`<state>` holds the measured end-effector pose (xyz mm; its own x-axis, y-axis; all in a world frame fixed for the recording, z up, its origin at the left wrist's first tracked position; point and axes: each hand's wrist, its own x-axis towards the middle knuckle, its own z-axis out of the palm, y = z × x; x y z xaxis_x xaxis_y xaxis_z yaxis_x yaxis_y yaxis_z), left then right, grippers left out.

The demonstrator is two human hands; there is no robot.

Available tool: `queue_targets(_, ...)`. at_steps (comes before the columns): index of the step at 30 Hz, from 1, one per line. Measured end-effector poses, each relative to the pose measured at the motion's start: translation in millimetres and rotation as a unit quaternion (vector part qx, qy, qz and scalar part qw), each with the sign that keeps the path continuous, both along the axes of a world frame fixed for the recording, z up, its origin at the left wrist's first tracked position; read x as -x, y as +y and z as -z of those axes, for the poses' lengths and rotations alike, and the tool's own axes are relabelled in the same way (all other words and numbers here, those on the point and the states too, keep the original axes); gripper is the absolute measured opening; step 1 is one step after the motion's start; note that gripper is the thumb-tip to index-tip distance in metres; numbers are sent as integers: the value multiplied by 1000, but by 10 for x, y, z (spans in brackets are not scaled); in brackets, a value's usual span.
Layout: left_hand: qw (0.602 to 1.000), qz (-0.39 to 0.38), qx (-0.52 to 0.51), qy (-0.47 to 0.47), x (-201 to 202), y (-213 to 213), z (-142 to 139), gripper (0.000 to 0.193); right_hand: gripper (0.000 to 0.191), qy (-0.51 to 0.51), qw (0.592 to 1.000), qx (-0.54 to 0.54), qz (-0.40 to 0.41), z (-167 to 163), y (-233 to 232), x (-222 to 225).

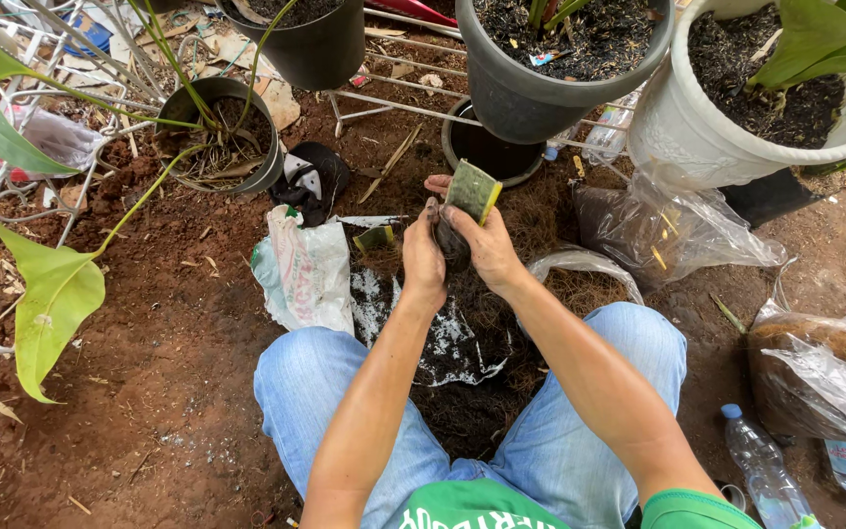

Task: The person sits on the ground and packs soil around the base of a plant cutting, pressing and shaping the soil into a root ball with both hands. They repeatedly squeeze and turn the soil mass around the cutting to compact it.

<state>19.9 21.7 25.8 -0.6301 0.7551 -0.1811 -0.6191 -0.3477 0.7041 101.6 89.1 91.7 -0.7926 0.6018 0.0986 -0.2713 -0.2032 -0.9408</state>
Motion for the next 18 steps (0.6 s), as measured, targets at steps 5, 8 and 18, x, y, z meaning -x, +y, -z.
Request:
queue_targets(5, 981, -134, 75, 119, -58, 80, 137, 42, 41, 14, 999, 46, -13, 60, -105, -4)
queue_targets(8, 970, -202, 119, 65, -60, 62, 120, 42, 32, -4, 998, 55, -4, 155, -172, 13)
queue_targets(18, 801, -327, 365, 343, -70, 83, 5, 54, 15, -90, 973, 150, 152, 308, -258, 178)
